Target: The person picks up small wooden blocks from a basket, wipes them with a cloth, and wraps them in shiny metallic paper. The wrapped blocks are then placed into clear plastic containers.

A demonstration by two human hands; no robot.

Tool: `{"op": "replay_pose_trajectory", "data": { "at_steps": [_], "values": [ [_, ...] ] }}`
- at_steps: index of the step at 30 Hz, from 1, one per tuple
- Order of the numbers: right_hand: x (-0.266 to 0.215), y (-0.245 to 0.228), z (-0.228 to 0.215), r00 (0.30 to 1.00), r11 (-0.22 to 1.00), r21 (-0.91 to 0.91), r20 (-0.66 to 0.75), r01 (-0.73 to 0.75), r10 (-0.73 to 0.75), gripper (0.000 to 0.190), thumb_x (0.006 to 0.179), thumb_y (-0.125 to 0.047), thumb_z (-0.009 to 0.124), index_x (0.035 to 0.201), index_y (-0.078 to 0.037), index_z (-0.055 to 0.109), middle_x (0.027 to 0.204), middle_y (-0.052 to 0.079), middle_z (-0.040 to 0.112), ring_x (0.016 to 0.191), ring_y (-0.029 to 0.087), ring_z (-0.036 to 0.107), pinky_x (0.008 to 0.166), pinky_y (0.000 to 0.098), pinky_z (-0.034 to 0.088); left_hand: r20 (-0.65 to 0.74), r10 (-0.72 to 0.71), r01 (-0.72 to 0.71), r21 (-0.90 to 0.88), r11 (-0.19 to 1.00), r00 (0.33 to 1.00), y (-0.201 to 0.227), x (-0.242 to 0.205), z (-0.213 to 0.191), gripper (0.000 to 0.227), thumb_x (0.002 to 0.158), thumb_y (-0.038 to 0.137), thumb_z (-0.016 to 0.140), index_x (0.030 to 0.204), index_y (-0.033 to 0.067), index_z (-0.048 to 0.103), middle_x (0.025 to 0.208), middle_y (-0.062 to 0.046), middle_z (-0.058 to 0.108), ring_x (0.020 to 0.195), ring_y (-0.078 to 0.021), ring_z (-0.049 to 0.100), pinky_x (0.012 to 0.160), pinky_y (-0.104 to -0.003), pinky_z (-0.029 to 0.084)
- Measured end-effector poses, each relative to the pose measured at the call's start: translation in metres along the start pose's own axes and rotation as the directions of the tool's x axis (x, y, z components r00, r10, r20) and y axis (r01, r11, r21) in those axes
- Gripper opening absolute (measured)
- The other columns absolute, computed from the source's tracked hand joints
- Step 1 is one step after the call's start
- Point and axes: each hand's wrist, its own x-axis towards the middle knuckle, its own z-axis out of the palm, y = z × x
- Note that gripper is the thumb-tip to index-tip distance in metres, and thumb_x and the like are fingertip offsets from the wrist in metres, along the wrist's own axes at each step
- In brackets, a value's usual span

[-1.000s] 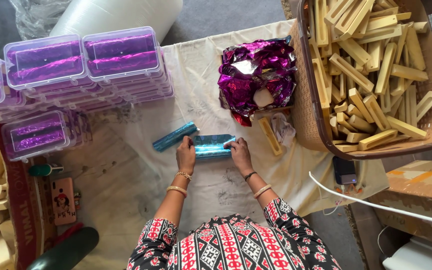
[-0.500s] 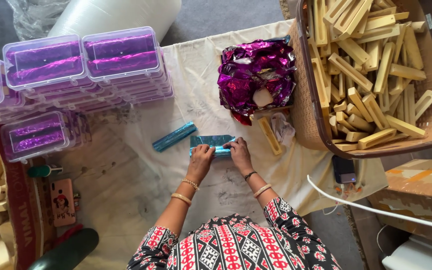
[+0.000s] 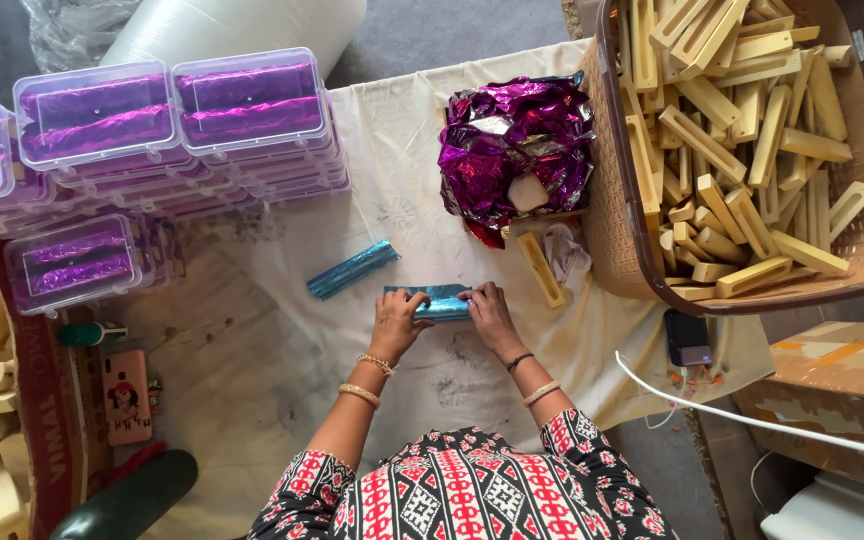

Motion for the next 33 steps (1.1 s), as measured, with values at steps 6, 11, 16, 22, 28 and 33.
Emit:
{"op": "replay_pose_trajectory", "data": {
  "at_steps": [6,11,16,22,28,33],
  "values": [
    [-0.015,0.019,-0.002,0.999,0.995,-0.095,0.048,0.004,0.000,0.022,0.095,-0.023,0.063,0.109,-0.005,0.065,0.111,0.014,0.052,0.105,0.035,0.049,0.096,0.0465,0.041,-0.028,-0.025,0.023,-0.041,0.999,0.999,-0.017,-0.016,0.017,0.050,0.064,0.036,0.091,0.105,0.0172,0.071,0.098,-0.006,0.063,0.099,-0.0290,0.057,0.090,-0.044,0.042],
    [-0.025,0.029,0.003,0.999,0.992,-0.122,0.039,-0.028,0.033,0.021,0.096,-0.026,0.067,0.105,-0.007,0.064,0.113,0.013,0.053,0.106,0.034,0.049,0.097,0.0458,0.041,-0.057,-0.017,0.014,-0.046,0.999,0.998,-0.017,-0.016,0.017,0.049,0.062,0.035,0.091,0.103,0.0167,0.072,0.099,-0.005,0.064,0.100,-0.0286,0.057,0.089,-0.044,0.042],
    [-0.016,0.000,-0.016,0.994,0.996,-0.025,-0.080,-0.080,0.078,0.033,0.092,-0.027,0.073,0.113,-0.006,0.058,0.116,0.013,0.052,0.113,0.034,0.049,0.103,0.0450,0.040,-0.054,-0.007,0.005,-0.036,0.999,0.999,-0.019,-0.016,0.018,0.048,0.063,0.036,0.091,0.103,0.0165,0.073,0.099,-0.005,0.064,0.100,-0.0284,0.058,0.090,-0.044,0.042],
    [0.004,-0.007,-0.010,0.977,0.970,0.134,0.041,0.203,-0.210,0.069,0.075,-0.025,0.085,0.135,-0.006,0.055,0.131,0.013,0.058,0.124,0.032,0.051,0.108,0.0431,0.039,-0.042,-0.026,0.025,-0.033,0.999,0.999,-0.027,-0.019,0.014,0.047,0.065,0.039,0.090,0.101,0.0159,0.073,0.097,-0.005,0.065,0.098,-0.0281,0.059,0.090,-0.044,0.041],
    [0.020,-0.008,0.015,0.959,0.882,0.466,0.274,-0.071,-0.067,0.046,0.089,-0.011,0.079,0.132,-0.007,0.061,0.122,0.007,0.066,0.111,0.016,0.064,0.093,0.0311,0.054,-0.077,-0.111,0.099,-0.140,0.985,0.991,-0.043,-0.030,-0.008,0.049,0.064,0.040,0.091,0.102,0.0139,0.073,0.094,-0.007,0.068,0.091,-0.0281,0.065,0.082,-0.044,0.046],
    [0.048,-0.029,0.046,0.961,0.845,0.491,0.262,-0.212,0.089,0.045,0.089,-0.017,0.079,0.125,-0.006,0.056,0.098,0.003,0.063,0.085,0.010,0.059,0.075,0.0263,0.053,-0.178,-0.373,0.250,-0.481,0.840,0.910,-0.064,-0.035,-0.017,0.054,0.061,0.026,0.097,0.102,0.0082,0.066,0.091,-0.010,0.068,0.083,-0.0270,0.068,0.074,-0.039,0.056]
  ]
}}
